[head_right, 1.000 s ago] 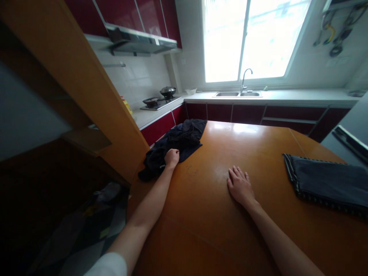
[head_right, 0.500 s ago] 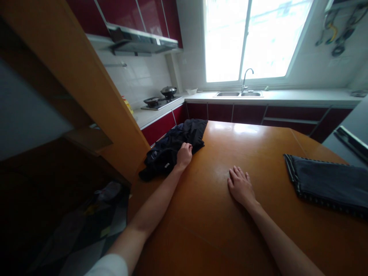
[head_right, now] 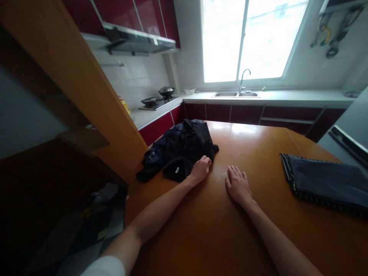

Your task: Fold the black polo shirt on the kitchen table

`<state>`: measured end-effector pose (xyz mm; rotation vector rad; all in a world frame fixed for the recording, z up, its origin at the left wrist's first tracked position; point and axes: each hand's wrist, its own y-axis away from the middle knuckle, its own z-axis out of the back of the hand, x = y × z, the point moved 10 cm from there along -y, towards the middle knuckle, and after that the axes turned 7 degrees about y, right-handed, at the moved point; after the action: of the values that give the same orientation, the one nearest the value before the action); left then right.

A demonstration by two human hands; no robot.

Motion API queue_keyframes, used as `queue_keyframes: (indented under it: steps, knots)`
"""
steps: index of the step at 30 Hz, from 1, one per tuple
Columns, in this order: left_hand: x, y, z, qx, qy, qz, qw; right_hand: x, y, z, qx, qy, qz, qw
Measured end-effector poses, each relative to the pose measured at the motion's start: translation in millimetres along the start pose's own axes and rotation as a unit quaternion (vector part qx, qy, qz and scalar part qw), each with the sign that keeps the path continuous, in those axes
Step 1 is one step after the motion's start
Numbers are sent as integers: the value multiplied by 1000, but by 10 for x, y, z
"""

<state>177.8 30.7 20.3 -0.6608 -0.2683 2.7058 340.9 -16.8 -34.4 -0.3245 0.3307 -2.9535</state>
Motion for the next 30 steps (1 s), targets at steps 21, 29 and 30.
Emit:
queue_keyframes:
  steps: [21,29,30]
  knots:
    - [326,-310,306,21,98,-47,994,466,95,210,-58,-71,210,973]
    - [983,-349,480,-40,135,-67,988,359,-22,280,-42,-47,127,990]
    - [965,-353,489,-43,142,-76,986,350,-15,295,-41,-37,115,992]
